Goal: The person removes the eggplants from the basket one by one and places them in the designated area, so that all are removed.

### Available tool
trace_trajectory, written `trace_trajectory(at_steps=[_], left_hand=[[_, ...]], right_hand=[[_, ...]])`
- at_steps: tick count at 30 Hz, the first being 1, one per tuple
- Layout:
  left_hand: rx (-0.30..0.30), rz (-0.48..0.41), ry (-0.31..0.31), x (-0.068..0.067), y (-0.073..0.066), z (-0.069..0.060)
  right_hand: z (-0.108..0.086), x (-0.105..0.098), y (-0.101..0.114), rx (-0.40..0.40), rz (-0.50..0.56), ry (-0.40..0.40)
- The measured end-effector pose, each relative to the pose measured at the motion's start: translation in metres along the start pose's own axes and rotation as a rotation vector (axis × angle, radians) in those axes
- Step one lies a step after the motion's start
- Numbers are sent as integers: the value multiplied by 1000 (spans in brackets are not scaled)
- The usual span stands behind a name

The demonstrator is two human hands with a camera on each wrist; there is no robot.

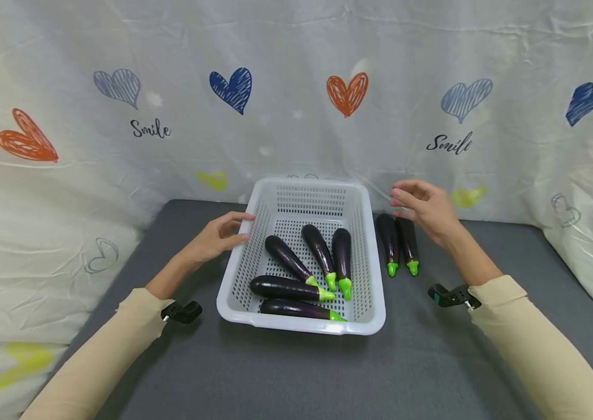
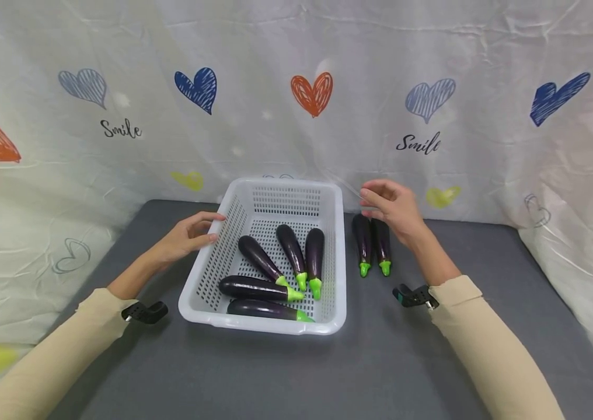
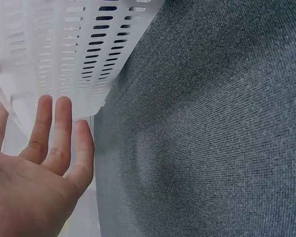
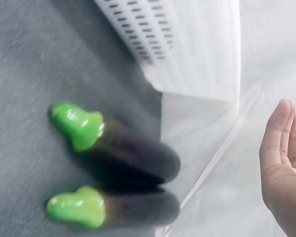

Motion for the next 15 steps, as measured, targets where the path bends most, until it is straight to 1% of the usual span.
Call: trace_trajectory(at_steps=[5,11,15], left_hand=[[-8,7,-3,0,1,0],[-10,8,-3,-1,3,0],[-10,1,-5,-1,4,2]], right_hand=[[7,16,6,-43,-63,45],[16,33,13,-46,-117,65],[21,43,18,-68,-174,82]])
Point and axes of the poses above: each hand's wrist, its own z-axis towards the middle knuckle, its own x-axis out of the palm, y = z × x, the point moved 3 cm from there along z, towards the middle knuckle, and after that the axes turned 4 degrees about -y, right-handed, at the moved point
